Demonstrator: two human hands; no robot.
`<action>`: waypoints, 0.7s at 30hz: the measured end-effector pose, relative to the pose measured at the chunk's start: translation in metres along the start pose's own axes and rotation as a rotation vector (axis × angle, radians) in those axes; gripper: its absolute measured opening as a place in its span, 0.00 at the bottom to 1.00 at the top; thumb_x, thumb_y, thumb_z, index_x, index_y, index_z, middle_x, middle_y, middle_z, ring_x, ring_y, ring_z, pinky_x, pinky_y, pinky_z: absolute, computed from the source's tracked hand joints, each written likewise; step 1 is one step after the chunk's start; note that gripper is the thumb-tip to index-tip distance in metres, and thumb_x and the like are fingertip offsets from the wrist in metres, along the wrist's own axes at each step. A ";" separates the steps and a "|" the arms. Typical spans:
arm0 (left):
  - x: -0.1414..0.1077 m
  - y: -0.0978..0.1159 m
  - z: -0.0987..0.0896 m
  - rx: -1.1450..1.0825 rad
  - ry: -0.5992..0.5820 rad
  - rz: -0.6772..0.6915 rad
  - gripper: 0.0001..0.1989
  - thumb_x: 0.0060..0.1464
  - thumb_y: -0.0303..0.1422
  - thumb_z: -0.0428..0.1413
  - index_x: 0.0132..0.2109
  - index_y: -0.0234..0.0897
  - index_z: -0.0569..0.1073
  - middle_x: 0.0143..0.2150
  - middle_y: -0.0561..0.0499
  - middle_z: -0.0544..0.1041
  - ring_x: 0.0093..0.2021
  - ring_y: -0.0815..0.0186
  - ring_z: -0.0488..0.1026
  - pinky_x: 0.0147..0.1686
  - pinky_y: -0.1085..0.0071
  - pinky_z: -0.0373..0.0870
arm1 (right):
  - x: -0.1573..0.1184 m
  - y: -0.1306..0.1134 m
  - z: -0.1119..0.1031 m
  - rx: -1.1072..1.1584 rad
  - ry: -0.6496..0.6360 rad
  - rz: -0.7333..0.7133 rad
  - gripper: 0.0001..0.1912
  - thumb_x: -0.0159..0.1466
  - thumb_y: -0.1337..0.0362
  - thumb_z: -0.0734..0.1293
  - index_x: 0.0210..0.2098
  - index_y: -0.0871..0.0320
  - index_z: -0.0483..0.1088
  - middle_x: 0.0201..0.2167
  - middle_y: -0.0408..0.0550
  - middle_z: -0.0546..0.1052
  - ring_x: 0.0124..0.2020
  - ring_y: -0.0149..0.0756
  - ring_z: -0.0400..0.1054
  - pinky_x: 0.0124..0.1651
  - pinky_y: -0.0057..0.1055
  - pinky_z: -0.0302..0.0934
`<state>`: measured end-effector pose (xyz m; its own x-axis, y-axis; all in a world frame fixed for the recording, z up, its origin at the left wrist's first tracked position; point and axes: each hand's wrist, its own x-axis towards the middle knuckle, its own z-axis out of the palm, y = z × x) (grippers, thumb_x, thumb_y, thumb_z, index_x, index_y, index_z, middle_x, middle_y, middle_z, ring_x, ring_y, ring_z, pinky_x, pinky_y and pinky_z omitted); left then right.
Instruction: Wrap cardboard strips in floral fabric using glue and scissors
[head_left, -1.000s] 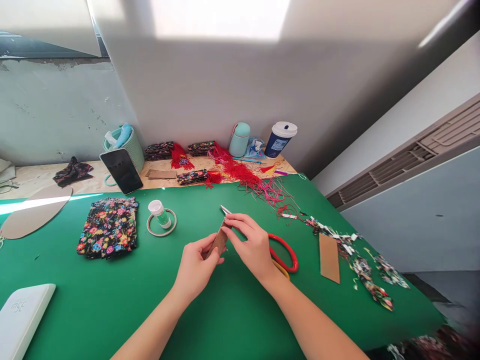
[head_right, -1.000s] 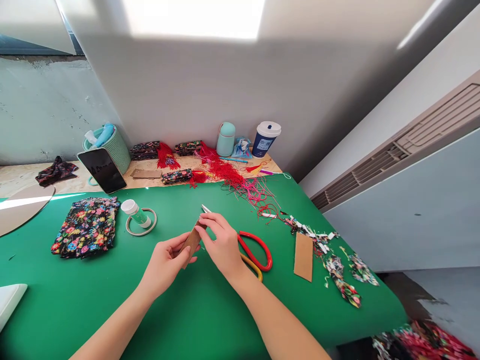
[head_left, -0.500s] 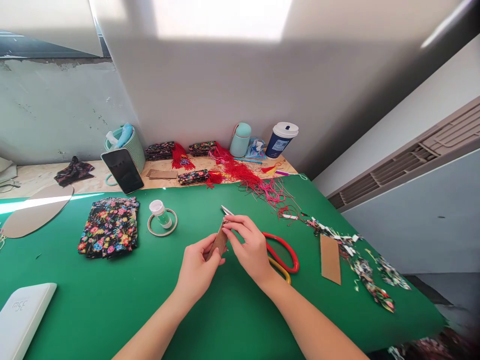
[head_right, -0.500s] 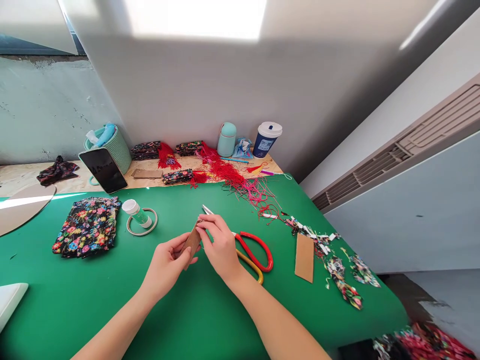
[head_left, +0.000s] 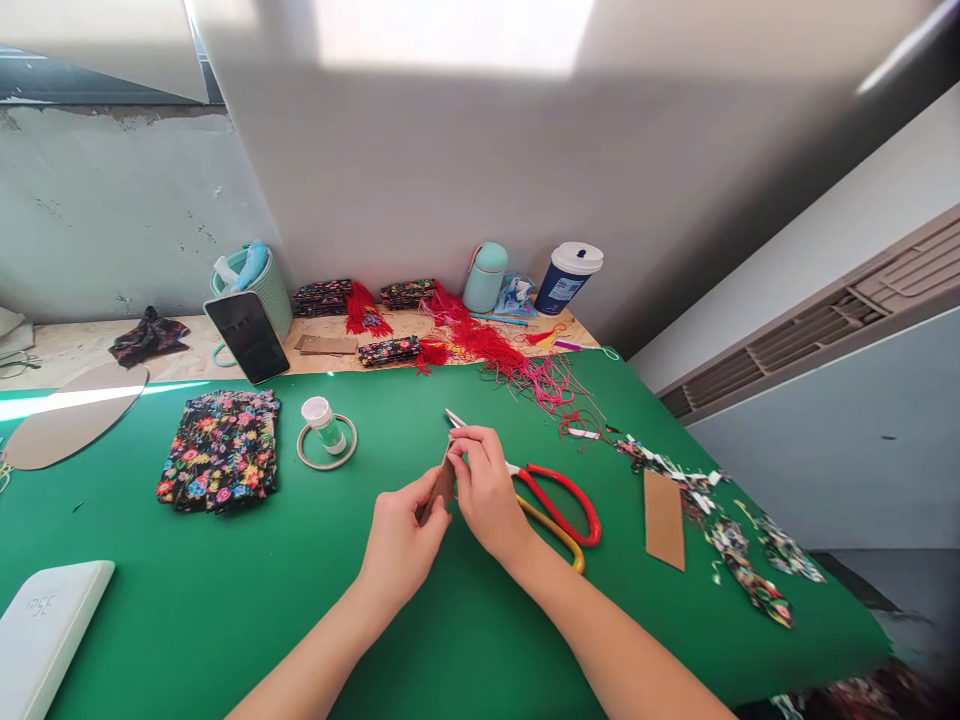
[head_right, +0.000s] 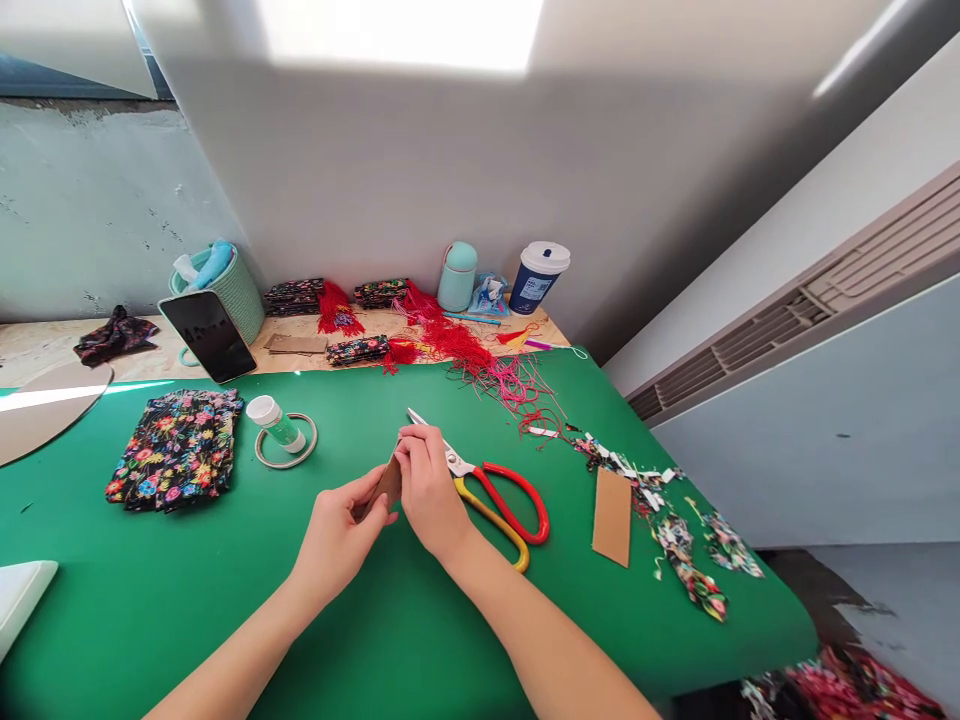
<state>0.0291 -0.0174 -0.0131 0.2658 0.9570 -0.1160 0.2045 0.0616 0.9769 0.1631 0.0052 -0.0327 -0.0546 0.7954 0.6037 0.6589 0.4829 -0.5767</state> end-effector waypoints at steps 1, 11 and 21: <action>0.000 0.001 0.000 -0.032 -0.012 -0.009 0.23 0.54 0.28 0.49 0.57 0.37 0.72 0.32 0.54 0.78 0.34 0.65 0.73 0.37 0.70 0.75 | 0.000 0.000 0.000 -0.002 -0.001 0.006 0.09 0.67 0.74 0.55 0.36 0.55 0.61 0.42 0.52 0.65 0.43 0.37 0.67 0.46 0.39 0.67; -0.001 0.012 -0.001 -0.308 -0.086 -0.136 0.23 0.52 0.29 0.52 0.56 0.37 0.72 0.38 0.53 0.78 0.39 0.65 0.74 0.42 0.67 0.76 | 0.002 -0.001 -0.007 0.048 0.023 0.059 0.08 0.66 0.73 0.55 0.35 0.55 0.60 0.41 0.51 0.66 0.43 0.38 0.66 0.45 0.39 0.66; 0.001 0.013 -0.004 -0.369 -0.074 -0.173 0.22 0.52 0.31 0.56 0.55 0.35 0.73 0.41 0.49 0.79 0.46 0.59 0.75 0.43 0.65 0.76 | 0.006 -0.001 -0.017 0.209 0.037 0.173 0.05 0.67 0.69 0.58 0.37 0.55 0.64 0.42 0.52 0.68 0.41 0.37 0.69 0.39 0.36 0.69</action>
<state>0.0282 -0.0145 0.0001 0.3273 0.9012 -0.2840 -0.0956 0.3306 0.9389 0.1743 0.0034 -0.0192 0.0750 0.8605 0.5039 0.4866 0.4095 -0.7717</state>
